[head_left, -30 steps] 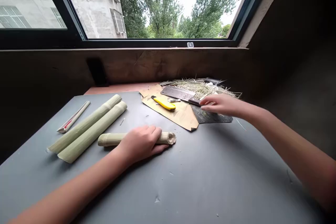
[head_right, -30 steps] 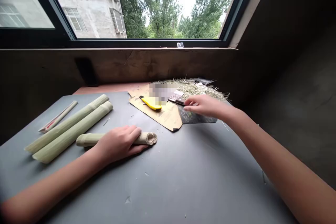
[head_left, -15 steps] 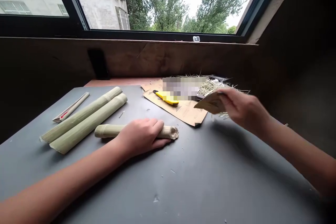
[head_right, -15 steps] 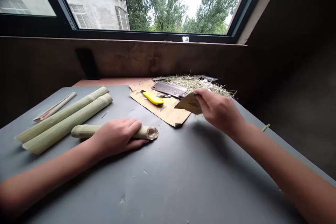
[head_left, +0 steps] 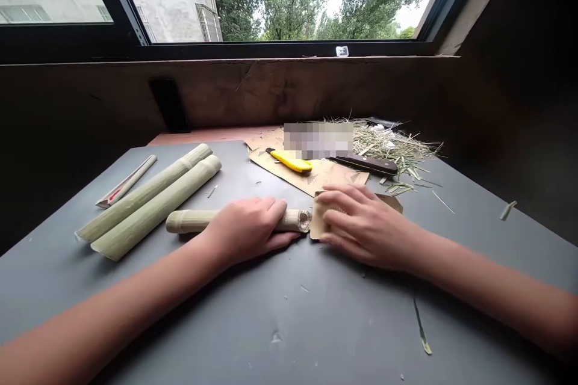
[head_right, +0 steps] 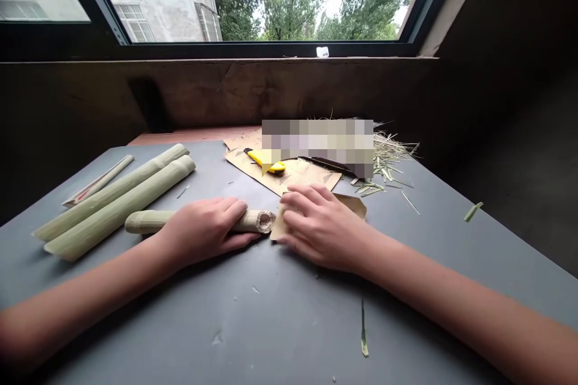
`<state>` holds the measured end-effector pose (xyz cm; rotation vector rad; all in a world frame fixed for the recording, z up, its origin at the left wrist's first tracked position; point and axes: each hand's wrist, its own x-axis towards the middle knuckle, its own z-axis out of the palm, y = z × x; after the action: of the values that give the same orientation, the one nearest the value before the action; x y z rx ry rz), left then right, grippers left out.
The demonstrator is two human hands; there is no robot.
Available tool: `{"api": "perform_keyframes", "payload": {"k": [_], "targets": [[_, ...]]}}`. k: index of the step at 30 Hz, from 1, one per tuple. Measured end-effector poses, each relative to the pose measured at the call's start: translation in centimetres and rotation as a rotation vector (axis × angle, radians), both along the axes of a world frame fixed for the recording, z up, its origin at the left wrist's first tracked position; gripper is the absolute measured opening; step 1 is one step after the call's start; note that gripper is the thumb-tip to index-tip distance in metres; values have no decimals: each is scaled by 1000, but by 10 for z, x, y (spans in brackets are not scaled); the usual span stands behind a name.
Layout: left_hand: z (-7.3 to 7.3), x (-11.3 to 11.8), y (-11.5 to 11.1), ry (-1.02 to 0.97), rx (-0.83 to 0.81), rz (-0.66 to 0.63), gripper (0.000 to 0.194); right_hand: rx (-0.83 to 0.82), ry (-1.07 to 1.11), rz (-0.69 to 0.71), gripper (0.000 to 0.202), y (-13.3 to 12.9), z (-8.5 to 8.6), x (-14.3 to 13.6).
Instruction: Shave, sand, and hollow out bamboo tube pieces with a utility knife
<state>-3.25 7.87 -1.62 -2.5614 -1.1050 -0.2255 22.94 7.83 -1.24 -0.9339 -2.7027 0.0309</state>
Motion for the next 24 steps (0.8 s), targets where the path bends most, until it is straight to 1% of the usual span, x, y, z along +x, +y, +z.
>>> {"api": "perform_keyframes", "payload": {"k": [2,3,4,5,7,9,11,12,13,15,17,18,21,22,24], "targets": [[0,0,0,-2,-7,-1,44,-75,-70,46,46,-4,3,5],[0,0,0,-3,-11,1,44,-120,-90,40,53,-3,4,8],[0,0,0,-3,-14,3,44,-155,-93,24,54,0,5,10],[0,0,0,-2,-19,6,44,-174,-84,20,50,4,6,12],[0,0,0,2,-28,13,44,-163,-53,38,36,13,7,14],[1,1,0,7,-37,21,43,-90,-43,43,25,17,8,13],[2,1,1,9,-47,25,43,-21,-62,66,22,16,10,11],[2,1,1,9,-52,26,43,-17,-75,100,21,14,10,10],[2,1,1,10,-60,26,43,-46,-81,142,20,12,10,9],[2,0,1,11,-78,26,43,-188,-59,193,21,12,11,10],[2,0,0,13,-100,33,44,-336,-7,155,25,15,10,12],[2,1,-1,14,-113,40,45,-371,14,127,23,17,10,13],[4,3,-1,18,-161,70,45,-346,84,96,19,18,12,12],[6,3,0,18,-182,87,45,-326,147,72,19,16,12,9],[12,4,3,19,-242,128,44,-290,319,-31,17,10,12,0]]}}
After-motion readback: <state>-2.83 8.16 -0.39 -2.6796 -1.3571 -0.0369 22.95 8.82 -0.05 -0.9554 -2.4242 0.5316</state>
